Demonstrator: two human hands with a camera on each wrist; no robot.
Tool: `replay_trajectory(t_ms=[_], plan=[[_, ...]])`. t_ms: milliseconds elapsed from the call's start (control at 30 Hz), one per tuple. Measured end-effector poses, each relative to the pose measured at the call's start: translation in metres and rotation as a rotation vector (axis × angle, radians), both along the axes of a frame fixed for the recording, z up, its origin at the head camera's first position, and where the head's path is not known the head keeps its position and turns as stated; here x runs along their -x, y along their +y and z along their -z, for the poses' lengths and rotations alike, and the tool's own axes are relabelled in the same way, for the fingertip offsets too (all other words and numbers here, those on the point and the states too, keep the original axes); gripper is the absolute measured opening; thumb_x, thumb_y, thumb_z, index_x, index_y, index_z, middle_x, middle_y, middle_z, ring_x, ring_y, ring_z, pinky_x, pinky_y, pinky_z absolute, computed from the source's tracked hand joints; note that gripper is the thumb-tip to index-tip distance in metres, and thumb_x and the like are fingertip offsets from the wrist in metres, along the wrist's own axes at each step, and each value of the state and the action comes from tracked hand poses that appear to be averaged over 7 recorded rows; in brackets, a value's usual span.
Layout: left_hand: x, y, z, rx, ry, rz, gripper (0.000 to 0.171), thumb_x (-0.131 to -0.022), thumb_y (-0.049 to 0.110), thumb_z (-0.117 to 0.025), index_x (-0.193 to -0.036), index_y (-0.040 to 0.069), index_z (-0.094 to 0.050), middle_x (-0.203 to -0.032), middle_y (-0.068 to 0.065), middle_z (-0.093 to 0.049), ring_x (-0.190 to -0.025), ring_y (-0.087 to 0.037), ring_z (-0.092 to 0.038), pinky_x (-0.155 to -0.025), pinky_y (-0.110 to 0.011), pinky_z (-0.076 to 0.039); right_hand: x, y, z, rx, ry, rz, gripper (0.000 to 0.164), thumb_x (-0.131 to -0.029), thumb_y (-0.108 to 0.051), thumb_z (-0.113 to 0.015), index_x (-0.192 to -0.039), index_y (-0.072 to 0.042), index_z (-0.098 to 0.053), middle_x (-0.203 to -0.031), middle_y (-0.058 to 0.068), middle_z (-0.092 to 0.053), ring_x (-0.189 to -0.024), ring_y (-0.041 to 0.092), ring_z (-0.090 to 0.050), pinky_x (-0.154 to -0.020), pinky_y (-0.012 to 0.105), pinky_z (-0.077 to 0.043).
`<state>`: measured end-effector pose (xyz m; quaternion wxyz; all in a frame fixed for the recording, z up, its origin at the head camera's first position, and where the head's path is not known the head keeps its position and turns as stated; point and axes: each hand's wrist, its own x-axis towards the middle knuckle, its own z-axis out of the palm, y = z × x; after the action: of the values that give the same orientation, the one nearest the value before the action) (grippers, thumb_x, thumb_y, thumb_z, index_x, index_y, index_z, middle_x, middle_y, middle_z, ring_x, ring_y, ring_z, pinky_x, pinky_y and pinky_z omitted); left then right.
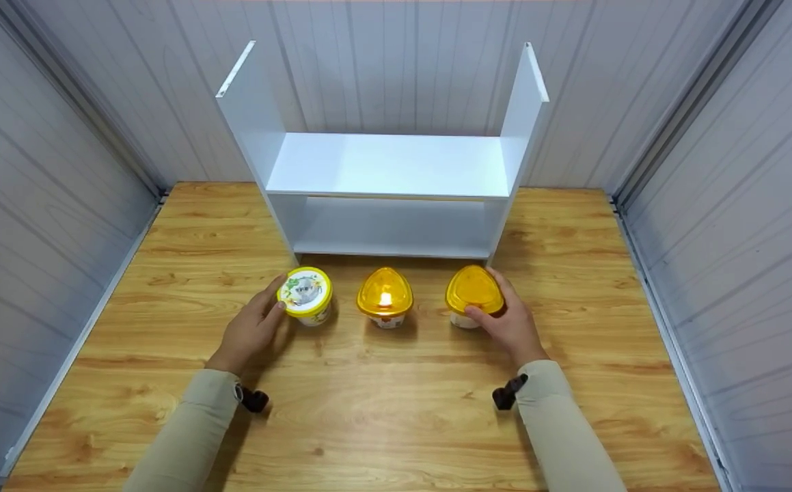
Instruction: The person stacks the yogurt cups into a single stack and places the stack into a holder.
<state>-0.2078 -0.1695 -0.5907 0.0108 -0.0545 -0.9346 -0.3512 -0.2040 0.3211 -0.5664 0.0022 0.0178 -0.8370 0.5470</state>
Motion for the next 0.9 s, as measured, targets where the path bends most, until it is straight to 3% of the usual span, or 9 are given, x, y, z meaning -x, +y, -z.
replay_trajectory(t_ms=[233,500,900], plan=[[-0.001,0.0,-0.001,-0.001,0.011,0.0,0.057,-0.106,0.053,-0.04,-0.159,0.036,-0.032,-0.152,-0.009,-0.05,-0.134,-0.035,-0.052,-0.103,-0.058,-0.045,0.003,-0.004,-0.009,-0.018,-0.001,0.0,0.084,-0.09,-0.032,-0.078,-0.16,-0.024,-0.032,-0.158,0.018,-0.037,-0.138,0.036,-0.039,-0.117,0.054,-0.027],[-0.003,-0.001,-0.003,-0.006,-0.009,0.015,0.057,-0.105,0.059,-0.035,-0.159,0.043,-0.027,-0.154,-0.008,-0.047,-0.131,-0.036,-0.054,-0.097,-0.061,-0.048,0.007,-0.007,-0.017,-0.07,0.041,0.015,0.084,-0.089,-0.034,-0.079,-0.159,-0.023,-0.034,-0.154,0.02,-0.043,-0.133,0.037,-0.045,-0.111,0.055,-0.033],[-0.005,0.0,-0.003,0.004,0.009,0.011,0.057,-0.106,0.058,-0.035,-0.16,0.04,-0.028,-0.154,-0.008,-0.048,-0.133,-0.037,-0.052,-0.1,-0.06,-0.047,0.008,-0.014,-0.032,-0.078,0.057,-0.002,0.085,-0.09,-0.033,-0.079,-0.16,-0.024,-0.031,-0.155,0.017,-0.042,-0.135,0.036,-0.044,-0.115,0.057,-0.03]])
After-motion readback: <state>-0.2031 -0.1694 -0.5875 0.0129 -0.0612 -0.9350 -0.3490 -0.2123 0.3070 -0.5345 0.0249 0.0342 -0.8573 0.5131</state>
